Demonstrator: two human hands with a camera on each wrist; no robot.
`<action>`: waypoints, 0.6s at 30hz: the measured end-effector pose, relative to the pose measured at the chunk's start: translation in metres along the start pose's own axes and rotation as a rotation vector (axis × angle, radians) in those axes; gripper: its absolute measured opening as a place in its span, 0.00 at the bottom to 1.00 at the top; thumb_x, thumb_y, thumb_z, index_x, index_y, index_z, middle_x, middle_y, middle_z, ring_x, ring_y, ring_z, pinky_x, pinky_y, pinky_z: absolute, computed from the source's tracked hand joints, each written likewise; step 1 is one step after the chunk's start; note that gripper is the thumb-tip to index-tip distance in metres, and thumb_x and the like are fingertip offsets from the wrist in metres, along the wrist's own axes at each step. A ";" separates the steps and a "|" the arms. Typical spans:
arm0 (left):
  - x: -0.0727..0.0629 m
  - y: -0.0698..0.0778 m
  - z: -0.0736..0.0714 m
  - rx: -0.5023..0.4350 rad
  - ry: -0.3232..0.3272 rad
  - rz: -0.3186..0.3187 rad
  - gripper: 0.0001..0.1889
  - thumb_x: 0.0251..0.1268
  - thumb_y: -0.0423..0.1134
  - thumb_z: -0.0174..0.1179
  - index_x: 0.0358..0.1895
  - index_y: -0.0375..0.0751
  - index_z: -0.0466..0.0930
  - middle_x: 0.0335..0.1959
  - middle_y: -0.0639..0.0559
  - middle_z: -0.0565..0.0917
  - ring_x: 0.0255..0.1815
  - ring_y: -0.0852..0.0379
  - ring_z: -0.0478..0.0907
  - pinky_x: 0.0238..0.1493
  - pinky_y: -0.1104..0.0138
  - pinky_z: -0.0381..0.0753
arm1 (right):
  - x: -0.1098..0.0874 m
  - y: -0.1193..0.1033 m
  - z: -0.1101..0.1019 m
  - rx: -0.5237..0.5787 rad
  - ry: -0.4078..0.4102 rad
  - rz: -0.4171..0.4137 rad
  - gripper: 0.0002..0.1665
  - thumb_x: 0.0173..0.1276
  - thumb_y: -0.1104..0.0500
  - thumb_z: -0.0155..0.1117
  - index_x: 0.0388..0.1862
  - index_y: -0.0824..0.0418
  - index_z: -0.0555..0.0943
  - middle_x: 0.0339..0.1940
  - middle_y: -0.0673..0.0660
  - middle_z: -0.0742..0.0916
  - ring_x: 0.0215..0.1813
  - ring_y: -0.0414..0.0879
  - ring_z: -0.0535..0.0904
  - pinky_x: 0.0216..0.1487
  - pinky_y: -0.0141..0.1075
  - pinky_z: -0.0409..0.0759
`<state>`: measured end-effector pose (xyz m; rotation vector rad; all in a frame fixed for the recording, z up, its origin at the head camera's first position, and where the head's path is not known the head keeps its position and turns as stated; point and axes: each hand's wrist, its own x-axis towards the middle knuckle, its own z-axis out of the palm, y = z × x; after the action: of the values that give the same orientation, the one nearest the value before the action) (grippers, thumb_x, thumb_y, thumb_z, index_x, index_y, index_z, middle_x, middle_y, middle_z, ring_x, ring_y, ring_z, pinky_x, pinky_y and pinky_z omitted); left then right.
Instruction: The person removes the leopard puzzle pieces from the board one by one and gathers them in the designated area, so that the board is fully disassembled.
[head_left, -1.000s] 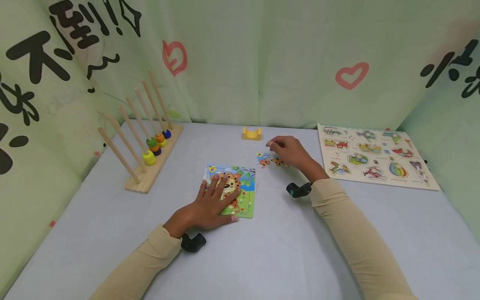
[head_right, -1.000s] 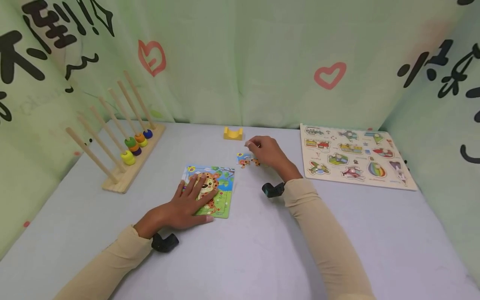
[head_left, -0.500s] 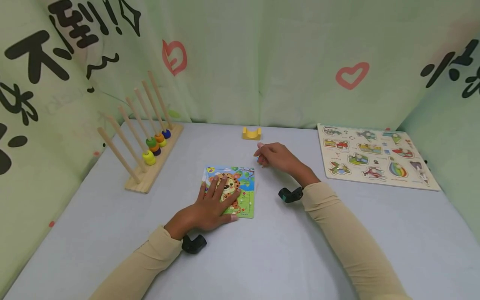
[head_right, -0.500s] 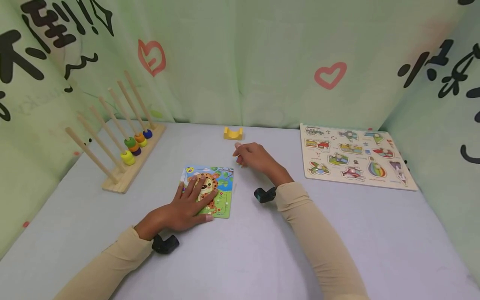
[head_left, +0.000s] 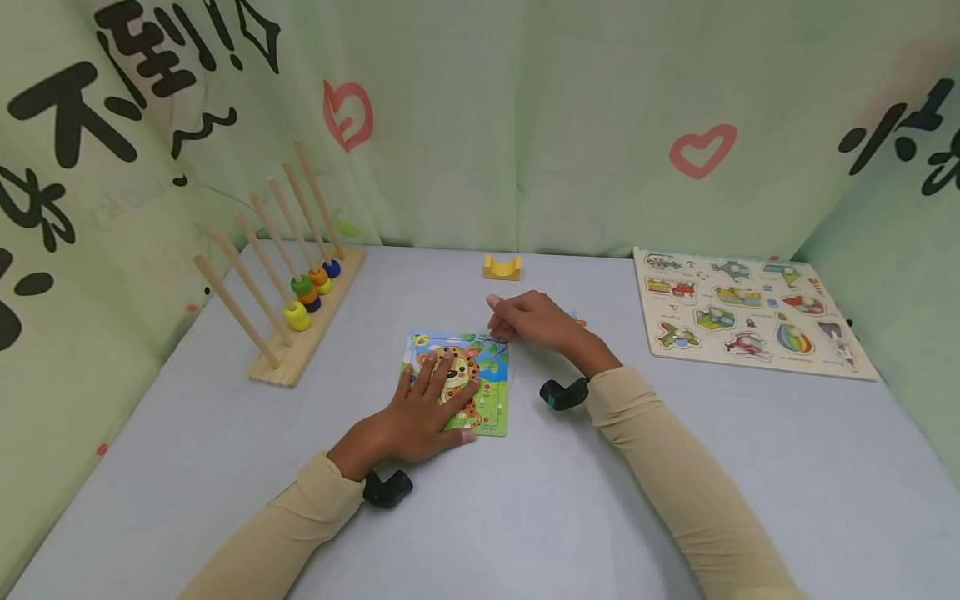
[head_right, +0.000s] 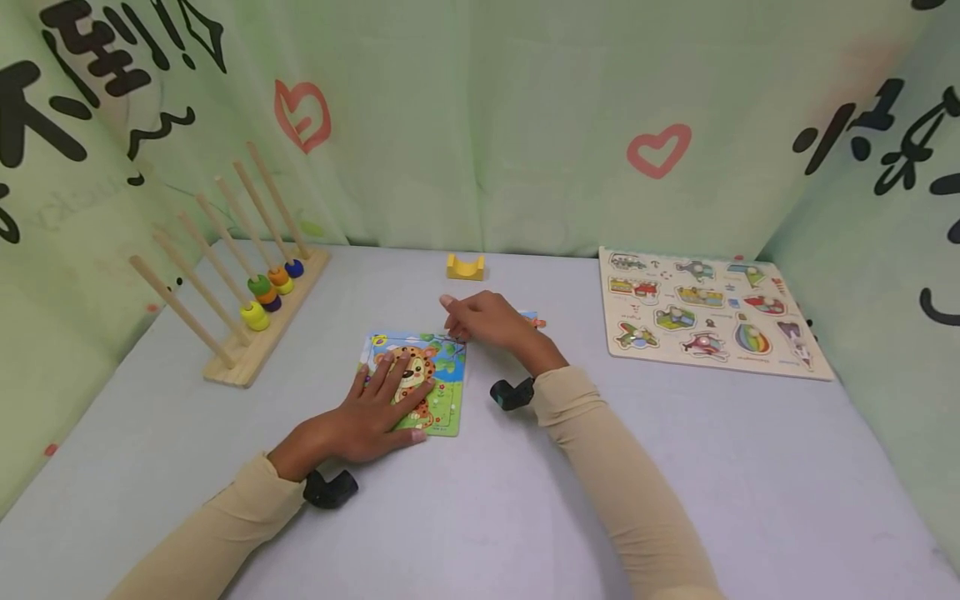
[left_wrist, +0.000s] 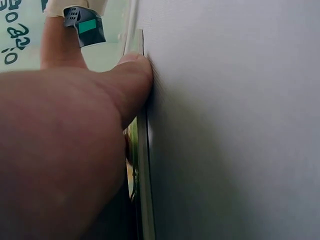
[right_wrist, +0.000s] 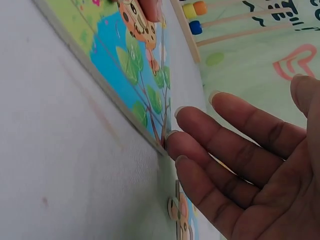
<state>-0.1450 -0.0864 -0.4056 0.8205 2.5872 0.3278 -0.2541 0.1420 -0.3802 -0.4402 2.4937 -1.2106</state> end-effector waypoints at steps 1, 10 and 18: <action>0.000 0.000 0.000 0.002 0.001 -0.001 0.39 0.72 0.64 0.44 0.79 0.54 0.46 0.78 0.39 0.29 0.75 0.39 0.20 0.68 0.39 0.26 | 0.000 -0.001 0.001 0.000 0.000 -0.002 0.35 0.77 0.38 0.43 0.38 0.64 0.86 0.35 0.56 0.89 0.39 0.47 0.84 0.47 0.41 0.79; 0.000 0.002 -0.001 -0.007 0.002 -0.010 0.39 0.71 0.65 0.45 0.79 0.54 0.47 0.78 0.39 0.31 0.76 0.39 0.21 0.68 0.40 0.26 | 0.004 -0.007 0.005 0.001 -0.025 -0.029 0.35 0.77 0.37 0.44 0.36 0.64 0.86 0.35 0.56 0.88 0.39 0.48 0.84 0.45 0.40 0.80; 0.002 0.001 0.001 0.012 -0.002 -0.024 0.39 0.70 0.66 0.44 0.79 0.56 0.46 0.78 0.41 0.30 0.76 0.41 0.20 0.68 0.41 0.25 | 0.006 -0.012 0.005 -0.035 -0.055 -0.041 0.34 0.77 0.39 0.44 0.36 0.64 0.85 0.35 0.56 0.88 0.38 0.48 0.84 0.43 0.39 0.80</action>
<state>-0.1455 -0.0850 -0.4067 0.7925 2.5974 0.3045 -0.2560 0.1287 -0.3746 -0.5281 2.4739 -1.1560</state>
